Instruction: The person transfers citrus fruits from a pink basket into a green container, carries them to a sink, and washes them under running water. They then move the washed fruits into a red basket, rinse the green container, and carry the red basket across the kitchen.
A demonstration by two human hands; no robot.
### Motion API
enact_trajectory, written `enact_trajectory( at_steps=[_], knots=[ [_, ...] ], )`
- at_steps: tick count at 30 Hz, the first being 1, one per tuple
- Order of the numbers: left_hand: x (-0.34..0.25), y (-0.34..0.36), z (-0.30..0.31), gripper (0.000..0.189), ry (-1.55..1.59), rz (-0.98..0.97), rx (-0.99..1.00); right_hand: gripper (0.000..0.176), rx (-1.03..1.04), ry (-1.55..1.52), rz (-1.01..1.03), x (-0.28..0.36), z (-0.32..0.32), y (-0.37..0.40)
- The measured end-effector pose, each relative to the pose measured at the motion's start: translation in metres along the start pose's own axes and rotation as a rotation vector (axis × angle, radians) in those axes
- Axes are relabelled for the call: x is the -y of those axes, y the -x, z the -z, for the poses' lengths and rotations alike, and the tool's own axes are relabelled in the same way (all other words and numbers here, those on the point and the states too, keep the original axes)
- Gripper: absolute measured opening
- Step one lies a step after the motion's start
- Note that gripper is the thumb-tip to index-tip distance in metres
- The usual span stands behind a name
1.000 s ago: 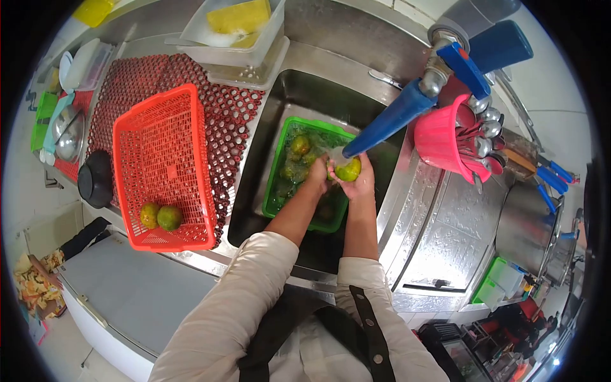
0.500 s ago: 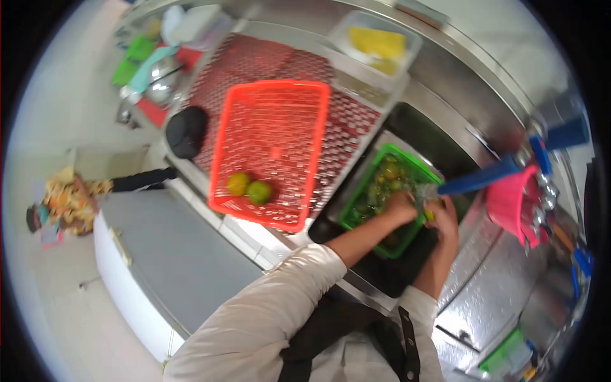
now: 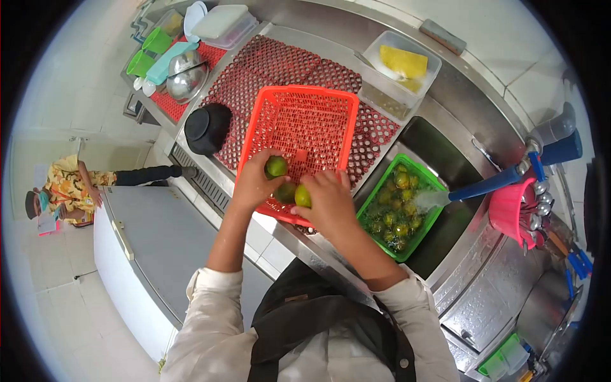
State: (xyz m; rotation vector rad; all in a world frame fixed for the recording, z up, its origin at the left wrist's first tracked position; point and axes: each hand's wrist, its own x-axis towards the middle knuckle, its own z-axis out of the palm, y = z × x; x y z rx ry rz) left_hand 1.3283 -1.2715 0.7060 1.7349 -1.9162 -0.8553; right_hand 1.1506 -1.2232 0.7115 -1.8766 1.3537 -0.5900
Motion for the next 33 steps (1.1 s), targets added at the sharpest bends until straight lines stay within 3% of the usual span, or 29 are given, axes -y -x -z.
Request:
enact_trajectory(
  at_steps=[1, 2, 4, 5, 6, 7, 8, 10, 11, 12, 13, 14, 15, 16, 18, 19, 21, 23, 25, 26, 28, 29, 32, 33],
  knots=[
    [0.016, -0.006, 0.0, 0.048, -0.08, -0.055, 0.112, 0.052, 0.197, 0.311, -0.023, -0.003, -0.012, -0.004],
    [0.03, -0.01, -0.001, 0.05, -0.161, -0.111, 0.223, 0.052, 0.195, 0.315, -0.028, -0.015, -0.031, -0.003],
    [0.04, -0.015, -0.003, 0.048, -0.199, -0.219, 0.286, 0.051, -0.1, 0.735, 0.036, -0.026, -0.056, 0.002],
    [0.039, -0.016, -0.004, 0.045, -0.205, -0.287, 0.238, 0.051, -0.089, 0.736, 0.028, -0.028, -0.057, 0.004],
    [0.038, -0.016, -0.005, 0.043, -0.208, -0.356, 0.192, 0.043, -0.163, 0.523, 0.088, -0.03, -0.054, 0.006],
    [0.037, -0.02, -0.003, 0.041, -0.172, -0.274, 0.294, 0.036, -0.241, 0.315, 0.143, -0.027, -0.042, 0.005],
    [0.034, -0.023, 0.001, 0.041, -0.155, -0.287, 0.306, 0.036, -0.242, 0.33, 0.123, -0.025, -0.024, 0.004],
    [0.026, -0.029, 0.0, 0.037, -0.128, -0.226, 0.496, 0.025, -0.275, -0.456, 0.022, -0.033, 0.016, 0.012],
    [0.024, -0.033, 0.002, 0.037, -0.13, -0.166, 0.537, 0.016, -0.363, -0.515, -0.112, -0.049, 0.031, 0.021],
    [0.02, -0.035, 0.002, 0.037, -0.14, -0.104, 0.58, 0.013, -0.582, -0.908, -0.224, -0.081, 0.034, 0.028],
    [0.014, -0.032, -0.002, 0.037, -0.121, -0.129, 0.61, 0.015, -0.728, -1.105, -0.304, -0.105, 0.052, 0.041],
    [0.008, -0.027, -0.003, 0.037, -0.195, -0.165, 0.476, 0.017, -0.919, -1.273, -0.305, -0.149, 0.054, 0.056],
    [0.001, -0.024, -0.003, 0.037, -0.269, -0.194, 0.331, 0.017, -1.177, -1.556, -0.507, -0.197, 0.052, 0.069],
    [-0.01, -0.021, -0.004, 0.037, -0.264, -0.203, 0.337, 0.017, -1.19, -1.549, -0.506, -0.223, 0.058, 0.082],
    [-0.036, -0.013, -0.008, 0.036, -0.129, -0.259, 0.22, 0.016, -1.303, -1.885, -0.433, -0.257, 0.059, 0.098],
    [-0.052, -0.008, -0.011, 0.034, -0.114, -0.291, 0.214, 0.016, -1.305, -1.89, -0.443, -0.27, 0.048, 0.099],
    [-0.074, 0.003, -0.022, 0.034, -0.094, -0.312, 0.229, 0.014, -0.988, -1.631, -0.189, -0.297, 0.024, 0.1],
    [-0.093, 0.014, -0.037, 0.032, -0.031, -0.385, 0.243, 0.026, -0.766, -0.729, -0.672, -0.32, -0.012, 0.083],
    [-0.109, 0.028, -0.056, 0.03, 0.049, -0.471, 0.292, 0.041, -0.757, -0.113, -0.404, -0.346, -0.064, 0.062],
    [-0.116, 0.036, -0.065, 0.03, 0.092, -0.51, 0.34, 0.041, -0.754, -0.116, -0.398, -0.332, -0.067, 0.053],
    [-0.121, 0.052, -0.091, 0.029, 0.294, -0.478, 0.447, 0.046, -0.623, 0.43, -0.475, -0.311, -0.065, 0.046],
    [-0.12, 0.057, -0.105, 0.029, 0.289, -0.481, 0.446, 0.046, -0.627, 0.426, -0.473, -0.316, -0.064, 0.044],
    [-0.107, 0.065, -0.157, 0.027, 0.422, -0.436, 0.519, 0.032, -0.732, -0.704, -0.574, -0.337, -0.053, 0.05],
    [-0.1, 0.066, -0.184, 0.029, 0.639, -0.175, 0.445, 0.032, -0.735, -0.696, -0.574, -0.334, -0.041, 0.06]
  ],
)
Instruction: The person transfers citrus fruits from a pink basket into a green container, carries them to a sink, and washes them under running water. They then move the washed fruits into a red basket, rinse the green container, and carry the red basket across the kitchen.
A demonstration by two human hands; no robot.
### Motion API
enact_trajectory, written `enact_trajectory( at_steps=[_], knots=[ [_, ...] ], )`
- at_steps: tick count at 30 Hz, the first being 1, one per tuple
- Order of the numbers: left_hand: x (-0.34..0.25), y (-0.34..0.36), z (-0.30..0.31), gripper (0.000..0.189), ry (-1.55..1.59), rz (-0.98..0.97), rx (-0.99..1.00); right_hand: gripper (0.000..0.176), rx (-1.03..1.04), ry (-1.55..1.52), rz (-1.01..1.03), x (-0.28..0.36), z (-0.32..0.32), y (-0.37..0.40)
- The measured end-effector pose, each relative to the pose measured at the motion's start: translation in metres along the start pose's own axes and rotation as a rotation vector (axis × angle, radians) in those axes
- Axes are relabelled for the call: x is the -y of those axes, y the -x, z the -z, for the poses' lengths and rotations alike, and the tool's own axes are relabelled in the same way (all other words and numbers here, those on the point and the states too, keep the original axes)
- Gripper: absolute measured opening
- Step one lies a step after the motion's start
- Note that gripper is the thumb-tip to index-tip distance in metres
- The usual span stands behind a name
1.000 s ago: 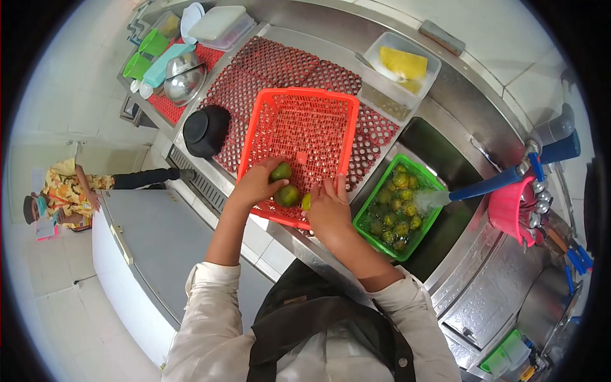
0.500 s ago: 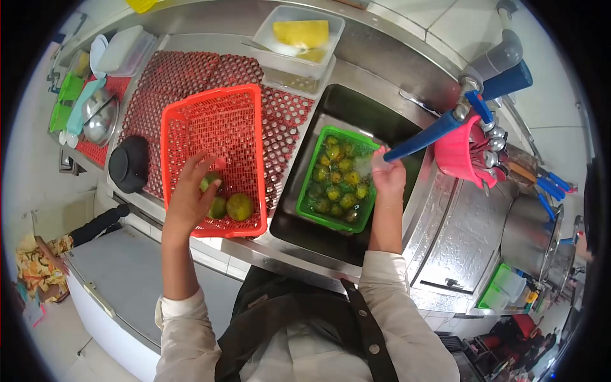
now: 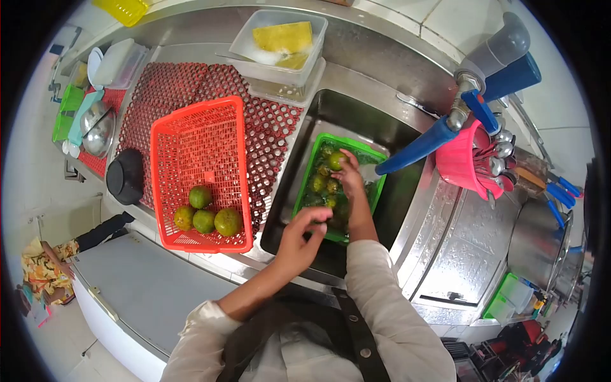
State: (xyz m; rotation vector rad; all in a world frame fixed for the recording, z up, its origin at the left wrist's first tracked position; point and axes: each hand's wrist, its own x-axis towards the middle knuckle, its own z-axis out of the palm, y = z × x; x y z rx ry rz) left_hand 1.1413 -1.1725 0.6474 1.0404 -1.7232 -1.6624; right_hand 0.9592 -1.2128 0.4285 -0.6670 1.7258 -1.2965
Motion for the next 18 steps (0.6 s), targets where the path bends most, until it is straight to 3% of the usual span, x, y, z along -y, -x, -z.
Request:
enact_trajectory(
  at_steps=[1, 2, 5, 7, 9, 11, 13, 15, 17, 18],
  knots=[
    [0.023, -0.006, -0.018, 0.031, 0.249, 0.173, -0.161, 0.027, 0.127, -0.491, -0.151, 0.015, 0.018, 0.012],
    [0.051, -0.019, -0.036, 0.035, 0.198, 0.201, -0.267, 0.027, 0.25, -0.981, -0.299, 0.03, 0.032, 0.024],
    [0.127, -0.076, -0.093, 0.042, 0.166, 0.302, -0.552, 0.035, 0.178, -1.02, -0.35, 0.057, 0.048, 0.046],
    [0.128, -0.108, -0.109, 0.044, 0.195, 0.273, -0.492, 0.031, 0.158, -1.008, -0.37, 0.052, 0.048, 0.048],
    [0.128, -0.122, -0.123, 0.046, 0.205, 0.251, -0.438, 0.028, -0.177, -0.833, -0.355, 0.053, 0.041, 0.047],
    [0.124, -0.128, -0.133, 0.042, -0.073, 0.114, -0.408, 0.028, -0.13, -0.863, -0.256, 0.025, 0.056, 0.028],
    [0.11, -0.132, -0.139, 0.048, -0.104, 0.089, -0.385, 0.034, 0.024, -0.882, -0.212, 0.034, 0.067, 0.021],
    [0.108, -0.139, -0.144, 0.054, -0.128, 0.059, -0.356, 0.039, 0.042, -0.914, -0.253, 0.041, 0.075, 0.017],
    [0.108, -0.149, -0.147, 0.051, -0.039, 0.08, -0.372, 0.051, 0.074, -0.946, -0.325, 0.055, 0.081, 0.018],
    [0.103, -0.153, -0.141, 0.04, -0.016, 0.131, -0.423, 0.059, 0.048, -0.981, -0.329, 0.063, 0.076, 0.022]
  ],
)
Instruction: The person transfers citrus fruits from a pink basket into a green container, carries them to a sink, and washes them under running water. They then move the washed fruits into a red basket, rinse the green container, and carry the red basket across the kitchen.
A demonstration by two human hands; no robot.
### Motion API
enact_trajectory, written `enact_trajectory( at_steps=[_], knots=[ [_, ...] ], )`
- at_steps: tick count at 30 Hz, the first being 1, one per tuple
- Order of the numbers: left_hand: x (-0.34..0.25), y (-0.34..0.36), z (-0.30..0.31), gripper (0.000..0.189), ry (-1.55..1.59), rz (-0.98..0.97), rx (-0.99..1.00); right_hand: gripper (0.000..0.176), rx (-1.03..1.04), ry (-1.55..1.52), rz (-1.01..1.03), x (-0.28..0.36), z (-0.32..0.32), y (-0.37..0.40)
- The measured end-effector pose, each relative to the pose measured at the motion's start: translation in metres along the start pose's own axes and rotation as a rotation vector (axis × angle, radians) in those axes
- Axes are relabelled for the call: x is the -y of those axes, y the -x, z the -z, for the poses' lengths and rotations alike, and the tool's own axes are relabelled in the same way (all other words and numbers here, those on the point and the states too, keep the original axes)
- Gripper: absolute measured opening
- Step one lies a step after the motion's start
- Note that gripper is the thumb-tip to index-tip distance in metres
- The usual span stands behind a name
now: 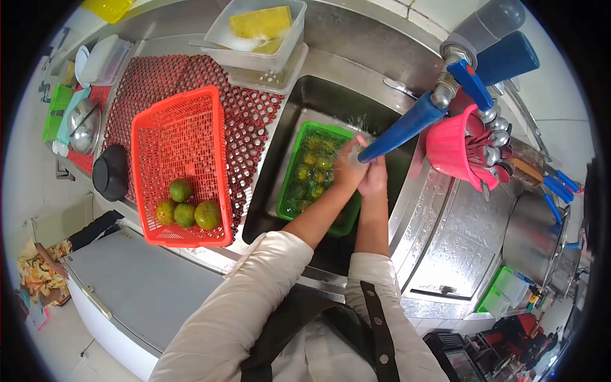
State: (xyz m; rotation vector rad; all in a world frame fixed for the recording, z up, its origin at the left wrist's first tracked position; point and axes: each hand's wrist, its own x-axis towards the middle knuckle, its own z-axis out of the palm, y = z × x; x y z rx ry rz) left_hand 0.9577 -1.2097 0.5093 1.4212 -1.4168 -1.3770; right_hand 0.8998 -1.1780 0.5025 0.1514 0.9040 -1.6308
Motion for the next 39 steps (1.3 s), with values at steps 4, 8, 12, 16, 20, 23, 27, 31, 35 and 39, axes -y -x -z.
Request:
enact_trajectory(
  at_steps=[4, 8, 12, 16, 20, 23, 27, 31, 35, 39],
  knots=[
    [0.028, -0.025, 0.007, 0.029, 0.367, 0.257, -0.025, 0.058, 0.118, -0.023, 0.095, -0.017, -0.029, 0.021],
    [0.017, -0.046, 0.052, 0.03, 0.553, 0.698, 0.007, 0.03, -0.094, 0.754, 0.183, -0.067, 0.019, -0.03],
    [-0.001, -0.048, 0.093, 0.03, 0.832, 0.778, 0.038, 0.046, 0.127, 1.781, 0.416, -0.14, 0.012, -0.037],
    [-0.007, -0.041, 0.102, 0.016, 0.923, 0.658, -0.018, 0.062, 0.346, 1.816, 0.335, -0.182, 0.063, -0.074],
    [-0.012, -0.035, 0.1, 0.021, 0.871, 0.477, -0.147, 0.052, -0.021, 1.518, 0.123, -0.099, 0.009, -0.028],
    [-0.001, -0.035, 0.099, 0.024, 0.836, 0.462, -0.11, 0.038, 0.003, 0.101, -0.002, -0.058, 0.008, -0.008],
    [0.019, -0.031, 0.085, 0.022, 0.637, 0.544, -0.107, 0.027, 0.065, -0.09, -0.08, -0.033, 0.002, -0.01],
    [0.006, -0.019, 0.078, 0.029, 0.528, 0.526, -0.105, 0.029, -0.064, -0.079, -0.155, -0.03, -0.001, -0.01],
    [0.009, -0.018, 0.072, 0.025, 0.508, 0.575, 0.109, 0.023, -0.053, -0.276, -0.204, -0.019, 0.005, -0.002],
    [0.011, -0.009, 0.049, 0.03, 0.47, 0.267, 0.288, 0.022, -0.254, -0.268, -0.03, -0.013, -0.001, 0.001]
  ],
)
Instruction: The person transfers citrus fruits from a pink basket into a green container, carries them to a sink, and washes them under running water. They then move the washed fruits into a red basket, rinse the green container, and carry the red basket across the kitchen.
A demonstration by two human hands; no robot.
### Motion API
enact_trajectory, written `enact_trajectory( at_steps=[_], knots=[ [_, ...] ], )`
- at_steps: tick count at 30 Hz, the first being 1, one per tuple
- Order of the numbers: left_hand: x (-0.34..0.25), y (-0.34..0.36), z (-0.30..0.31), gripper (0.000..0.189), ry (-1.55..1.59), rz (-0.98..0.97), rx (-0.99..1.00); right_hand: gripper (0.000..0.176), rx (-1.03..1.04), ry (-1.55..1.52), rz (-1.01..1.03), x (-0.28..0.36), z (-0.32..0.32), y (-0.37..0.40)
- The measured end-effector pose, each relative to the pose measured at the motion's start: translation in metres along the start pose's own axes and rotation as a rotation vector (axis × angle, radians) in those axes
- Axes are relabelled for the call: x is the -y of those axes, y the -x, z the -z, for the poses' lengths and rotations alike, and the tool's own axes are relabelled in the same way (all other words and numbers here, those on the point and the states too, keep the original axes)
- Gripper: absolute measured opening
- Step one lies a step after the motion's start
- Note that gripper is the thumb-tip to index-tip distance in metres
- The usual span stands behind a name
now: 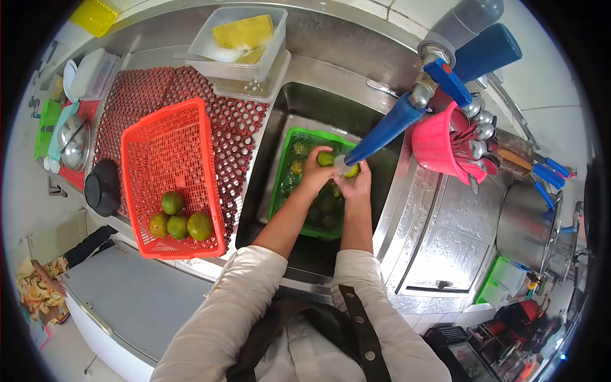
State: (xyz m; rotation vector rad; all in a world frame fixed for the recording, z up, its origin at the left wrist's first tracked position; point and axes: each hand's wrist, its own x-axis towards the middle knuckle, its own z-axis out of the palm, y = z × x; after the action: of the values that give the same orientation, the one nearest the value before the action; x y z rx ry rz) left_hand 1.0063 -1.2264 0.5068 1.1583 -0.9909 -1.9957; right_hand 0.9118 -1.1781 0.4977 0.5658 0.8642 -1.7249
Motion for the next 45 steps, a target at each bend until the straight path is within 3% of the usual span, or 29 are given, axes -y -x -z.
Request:
enact_trajectory(
  at_steps=[1, 3, 8, 11, 12, 14, 17, 21, 23, 26, 29, 31, 32, 34, 38, 41, 43, 45],
  knots=[
    [0.005, -0.007, -0.003, 0.03, -0.247, -0.185, -0.013, 0.022, -0.011, 0.062, 0.083, 0.0, 0.006, 0.0],
    [0.016, -0.015, -0.008, 0.029, -0.336, -0.189, 0.002, 0.024, -0.026, 0.126, 0.171, 0.001, 0.016, -0.004],
    [0.001, -0.019, -0.012, 0.022, -0.665, -0.239, -0.093, 0.029, -0.071, -0.001, 0.054, 0.004, 0.021, 0.003],
    [-0.007, -0.023, 0.001, 0.051, 0.263, 0.456, -0.189, 0.034, -0.112, 0.003, 0.005, 0.004, 0.012, 0.011],
    [-0.007, -0.023, 0.01, 0.051, 0.262, 0.455, -0.191, 0.034, -0.111, 0.003, 0.004, 0.003, 0.014, 0.006],
    [-0.012, -0.019, 0.027, 0.049, 0.602, 0.605, -0.186, 0.04, -0.066, 0.083, -0.083, -0.001, 0.019, -0.005],
    [-0.001, -0.014, 0.044, 0.045, 0.674, 0.534, -0.168, 0.041, 0.096, 0.239, -0.099, -0.004, 0.015, -0.002],
    [0.01, -0.012, 0.054, 0.046, 0.737, 0.53, -0.117, 0.037, -0.005, 0.31, -0.09, -0.015, -0.006, 0.007],
    [0.014, -0.012, 0.055, 0.047, 0.762, 0.532, -0.143, 0.033, 0.084, 0.34, 0.093, -0.021, -0.001, 0.005],
    [0.012, -0.011, 0.058, 0.046, 0.764, 0.552, -0.149, 0.03, 0.141, 0.363, 0.14, -0.02, 0.005, 0.003],
    [0.019, -0.015, 0.059, 0.035, 0.641, 0.608, -0.123, 0.031, 0.221, 0.265, -0.006, -0.012, 0.003, 0.008],
    [0.022, -0.014, 0.052, 0.04, 0.419, 0.538, 0.108, 0.033, 0.192, 0.255, -0.022, -0.011, 0.004, 0.001],
    [0.02, -0.009, 0.047, 0.04, 0.416, 0.54, 0.109, 0.036, 0.163, 0.246, -0.038, -0.01, 0.004, -0.003],
    [0.014, 0.003, 0.038, 0.051, 0.356, 0.348, -0.008, 0.037, 0.116, 0.305, -0.064, -0.001, 0.003, -0.004],
    [0.009, 0.004, 0.031, 0.058, 0.222, 0.356, -0.019, 0.036, -0.002, 0.257, -0.167, 0.013, -0.012, 0.008],
    [0.013, -0.002, 0.02, 0.047, 0.206, 0.403, -0.062, 0.042, 0.14, 0.333, -0.072, 0.019, -0.003, 0.013],
    [0.015, -0.004, 0.013, 0.029, 0.153, 0.435, -0.032, 0.037, 0.064, 0.37, -0.048, 0.022, -0.004, 0.024],
    [0.015, -0.005, 0.012, 0.034, 0.212, 0.444, -0.057, 0.031, -0.01, 0.408, -0.028, 0.022, -0.003, 0.031]
  ],
)
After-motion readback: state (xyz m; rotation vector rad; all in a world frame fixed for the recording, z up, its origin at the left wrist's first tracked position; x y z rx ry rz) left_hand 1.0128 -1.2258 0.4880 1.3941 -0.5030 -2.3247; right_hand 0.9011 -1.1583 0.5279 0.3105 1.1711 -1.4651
